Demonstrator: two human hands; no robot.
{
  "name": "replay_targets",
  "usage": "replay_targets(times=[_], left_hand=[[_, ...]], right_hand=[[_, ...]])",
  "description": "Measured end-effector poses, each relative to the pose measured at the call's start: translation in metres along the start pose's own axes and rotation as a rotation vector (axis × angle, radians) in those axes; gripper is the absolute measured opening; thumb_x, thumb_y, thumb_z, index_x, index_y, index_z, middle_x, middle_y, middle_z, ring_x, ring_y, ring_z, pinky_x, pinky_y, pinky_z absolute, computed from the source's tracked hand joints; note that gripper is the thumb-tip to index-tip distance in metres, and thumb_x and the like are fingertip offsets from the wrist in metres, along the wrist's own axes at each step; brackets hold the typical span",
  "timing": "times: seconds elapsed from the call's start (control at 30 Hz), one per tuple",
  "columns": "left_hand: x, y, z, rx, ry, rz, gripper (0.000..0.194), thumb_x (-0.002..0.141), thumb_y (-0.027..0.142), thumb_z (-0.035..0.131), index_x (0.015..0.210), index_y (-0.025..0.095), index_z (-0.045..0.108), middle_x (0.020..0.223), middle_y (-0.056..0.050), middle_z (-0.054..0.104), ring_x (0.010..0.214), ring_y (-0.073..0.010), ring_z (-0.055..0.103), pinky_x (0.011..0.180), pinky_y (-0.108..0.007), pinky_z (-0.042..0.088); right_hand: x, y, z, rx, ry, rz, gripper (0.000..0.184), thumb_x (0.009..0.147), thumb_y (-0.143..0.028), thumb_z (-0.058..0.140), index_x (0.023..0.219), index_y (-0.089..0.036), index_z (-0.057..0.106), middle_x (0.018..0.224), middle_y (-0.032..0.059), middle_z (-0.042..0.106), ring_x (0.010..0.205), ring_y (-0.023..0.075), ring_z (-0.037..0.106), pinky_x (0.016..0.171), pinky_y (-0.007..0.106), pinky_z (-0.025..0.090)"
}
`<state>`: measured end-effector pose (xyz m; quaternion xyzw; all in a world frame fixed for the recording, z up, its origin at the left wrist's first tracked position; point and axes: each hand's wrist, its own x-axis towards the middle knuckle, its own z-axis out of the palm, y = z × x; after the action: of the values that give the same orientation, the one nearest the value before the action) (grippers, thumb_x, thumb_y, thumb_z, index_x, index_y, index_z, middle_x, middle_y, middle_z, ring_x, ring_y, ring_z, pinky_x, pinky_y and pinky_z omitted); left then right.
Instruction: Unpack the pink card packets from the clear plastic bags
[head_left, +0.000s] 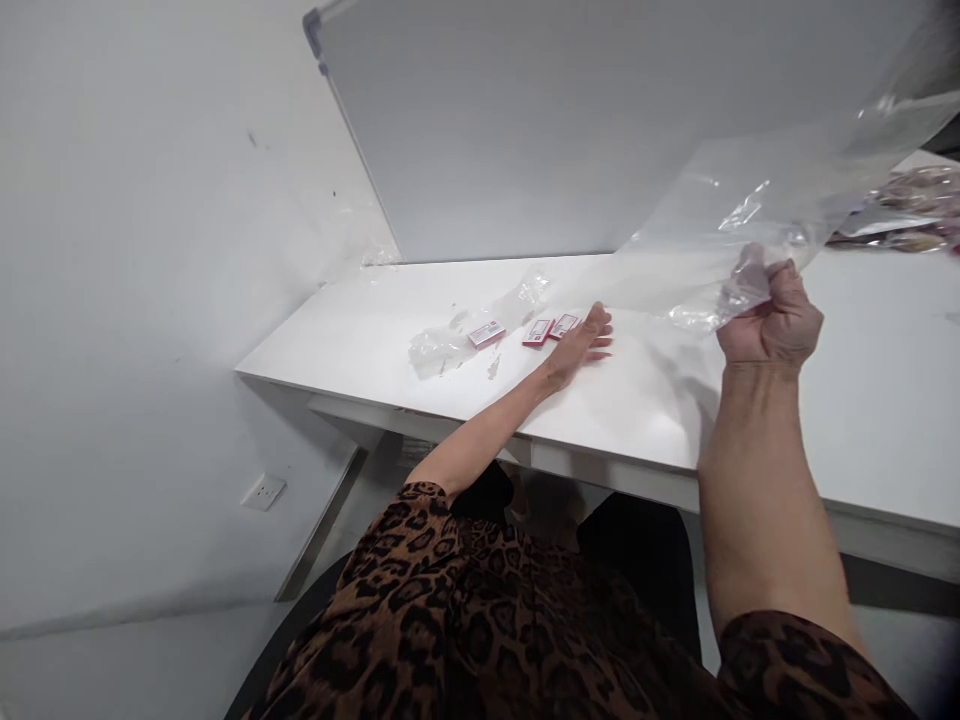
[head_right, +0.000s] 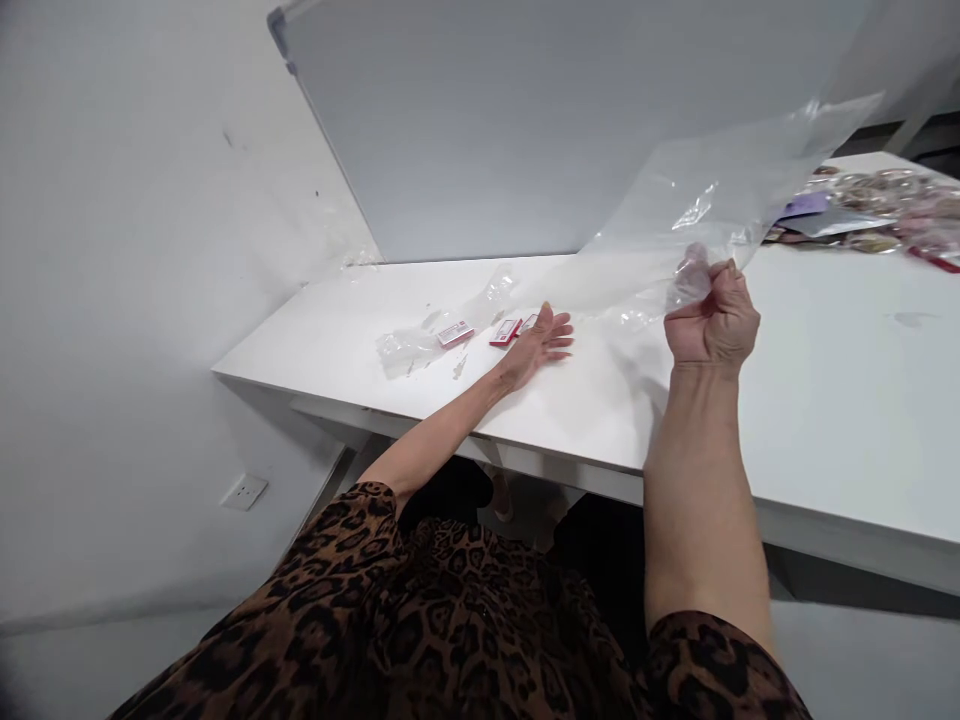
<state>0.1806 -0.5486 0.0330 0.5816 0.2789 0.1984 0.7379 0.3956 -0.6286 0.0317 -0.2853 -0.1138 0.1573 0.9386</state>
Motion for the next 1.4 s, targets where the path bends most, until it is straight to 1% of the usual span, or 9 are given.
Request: replay_targets(times=[0.1,0.27,0.53,0.63,0.77,0.9,1.13,1.27,1.4], left_hand=[[-0.013,0.006,-0.002,-0.468,-0.223,-0.058,0.095,0.097,0.084,0.018,0.154,0.017,0.053,0.159,-0.020,0.056,0.146,-0.0356,0.057,0.118,-0.055,0.048],[-0.038,0.014,-0.040,-0.775,-0.202,0.011,0.094,0.096,0.085,0.028,0.157,0.015,0.048,0.164,-0.021,0.050,0.154,-0.0370,0.049,0.123,-0.064,0.039],[-0.055,0.017,-0.120,-0.432,-0.165,0.097,0.093,0.095,0.082,0.045,0.167,0.023,0.035,0.166,-0.021,0.048,0.132,-0.0344,0.068,0.107,-0.049,0.055],[-0.060,0.008,-0.123,-0.192,-0.193,0.072,0.086,0.096,0.061,0.065,0.168,0.028,0.033,0.161,-0.020,0.054,0.097,-0.0228,0.079,0.084,-0.035,0.058],[-0.070,-0.001,-0.113,-0.006,-0.190,0.098,0.050,0.101,0.040,0.065,0.147,0.021,0.064,0.127,-0.016,0.078,0.061,-0.0092,0.067,0.064,-0.027,0.051],[-0.086,0.012,-0.139,-0.079,0.095,0.241,0.033,0.105,0.038,0.059,0.127,0.021,0.077,0.100,-0.009,0.082,0.055,-0.0059,0.057,0.058,-0.024,0.047],[-0.130,0.053,-0.286,-0.402,0.898,0.512,0.019,0.105,0.024,0.059,0.112,0.018,0.075,0.091,-0.005,0.078,0.062,-0.0059,0.060,0.054,-0.017,0.041],[-0.154,0.051,-0.350,-0.482,1.245,0.403,0.009,0.103,0.021,0.062,0.106,0.018,0.070,0.084,-0.002,0.076,0.049,-0.0027,0.049,0.048,-0.015,0.037],[-0.164,0.034,-0.376,-0.448,1.386,0.248,0.014,0.097,0.010,0.063,0.109,0.015,0.066,0.079,-0.002,0.069,0.053,-0.0062,0.056,0.049,-0.016,0.040]], right_hand=[[0.001,0.009,-0.007,0.003,-0.167,0.028,0.029,0.096,-0.007,0.050,0.076,-0.018,0.067,0.090,0.0078,0.066,0.077,0.0137,0.067,0.071,0.026,0.057],[-0.003,0.015,-0.019,-0.294,-0.327,0.054,0.015,0.069,-0.024,0.076,0.069,-0.022,0.062,0.076,0.0077,0.068,0.049,0.0130,0.046,0.046,0.029,0.034],[-0.034,0.000,0.001,-0.571,-0.465,0.275,0.057,0.035,-0.052,0.098,0.071,-0.025,0.062,0.075,0.0088,0.069,0.045,0.0113,0.038,0.048,0.032,0.027],[-0.042,0.002,0.004,-0.685,-0.483,0.399,0.064,0.028,-0.056,0.102,0.071,-0.026,0.065,0.075,0.0097,0.066,0.049,0.0138,0.041,0.050,0.035,0.029],[-0.051,0.010,0.009,-0.787,-0.548,0.505,0.058,0.037,-0.058,0.102,0.075,-0.028,0.072,0.077,0.0094,0.062,0.057,0.0187,0.046,0.053,0.039,0.032],[-0.053,0.019,0.010,-0.727,-0.578,0.457,0.039,0.056,-0.056,0.097,0.076,-0.030,0.076,0.089,0.0127,0.067,0.068,0.0224,0.052,0.062,0.043,0.039],[-0.035,0.034,-0.004,-0.729,-0.608,0.475,0.018,0.074,-0.047,0.087,0.080,-0.032,0.079,0.098,0.0176,0.073,0.073,0.0264,0.062,0.079,0.055,0.047],[-0.029,0.044,-0.014,-0.784,-0.641,0.514,0.026,0.067,-0.051,0.090,0.083,-0.032,0.081,0.102,0.0195,0.074,0.076,0.0298,0.067,0.088,0.059,0.050],[-0.031,0.046,-0.015,-0.808,-0.655,0.519,0.033,0.060,-0.054,0.093,0.083,-0.033,0.082,0.101,0.0170,0.075,0.079,0.0315,0.070,0.092,0.059,0.052]])
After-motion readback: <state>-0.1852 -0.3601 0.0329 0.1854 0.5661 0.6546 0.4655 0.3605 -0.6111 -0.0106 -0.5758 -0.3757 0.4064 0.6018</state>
